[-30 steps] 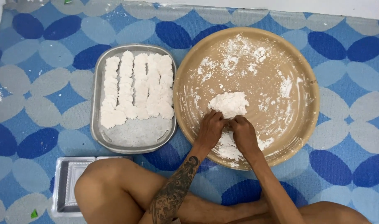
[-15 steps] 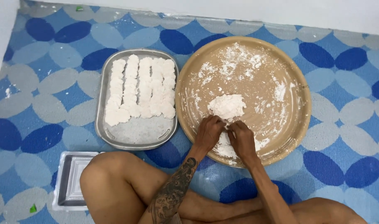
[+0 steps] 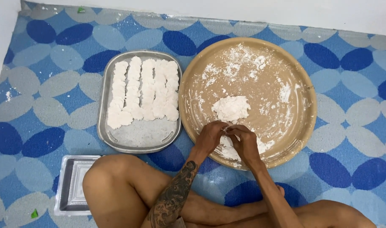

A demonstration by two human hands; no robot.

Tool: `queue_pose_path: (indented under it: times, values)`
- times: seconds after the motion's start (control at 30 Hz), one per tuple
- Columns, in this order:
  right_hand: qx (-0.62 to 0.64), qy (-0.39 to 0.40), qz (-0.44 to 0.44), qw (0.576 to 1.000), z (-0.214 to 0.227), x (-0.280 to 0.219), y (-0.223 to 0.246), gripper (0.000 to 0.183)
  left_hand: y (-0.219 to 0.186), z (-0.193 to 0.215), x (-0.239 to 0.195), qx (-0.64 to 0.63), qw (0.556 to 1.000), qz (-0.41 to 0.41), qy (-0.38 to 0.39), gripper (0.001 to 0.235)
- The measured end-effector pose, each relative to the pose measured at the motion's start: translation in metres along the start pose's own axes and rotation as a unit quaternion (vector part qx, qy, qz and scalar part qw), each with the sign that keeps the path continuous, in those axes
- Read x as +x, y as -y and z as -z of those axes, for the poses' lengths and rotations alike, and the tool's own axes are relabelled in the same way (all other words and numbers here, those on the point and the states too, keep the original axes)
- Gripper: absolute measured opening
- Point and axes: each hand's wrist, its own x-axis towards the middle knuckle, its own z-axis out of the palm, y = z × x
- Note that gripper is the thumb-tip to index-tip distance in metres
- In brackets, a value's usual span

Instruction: The person sits on a mat and repeatedly pinches small portions of white dough from a large pile on a round tray, shaping them into small pieces and placing them onto a rectangular metal tray. The person continues this process throughout the clip.

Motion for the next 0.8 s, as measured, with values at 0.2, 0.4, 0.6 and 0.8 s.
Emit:
queue_pose_path:
  times: [0.2, 0.4, 0.6, 0.8]
  values:
    - [-0.047, 0.029, 0.006, 0.998, -0.012, 0.008, -0.007, 0.011, 0.033, -0.020, 0.003, 0.017, 1.000, 0.024, 0.001, 0.024]
    - [-0.131, 0.051, 0.065, 0.988, -0.022, 0.009, -0.023, 0.012, 0.026, -0.009, 0.007, 0.036, 0.999, 0.007, 0.002, 0.027]
    - [-0.117, 0.087, 0.041, 0.988, -0.013, 0.004, -0.010, 0.012, 0.027, -0.008, 0.000, 0.072, 0.997, -0.003, -0.002, 0.030]
    - [-0.085, 0.097, -0.008, 0.992, -0.003, 0.000, -0.032, 0.016, 0.022, -0.012, -0.001, 0.133, 0.991, -0.007, 0.004, 0.027]
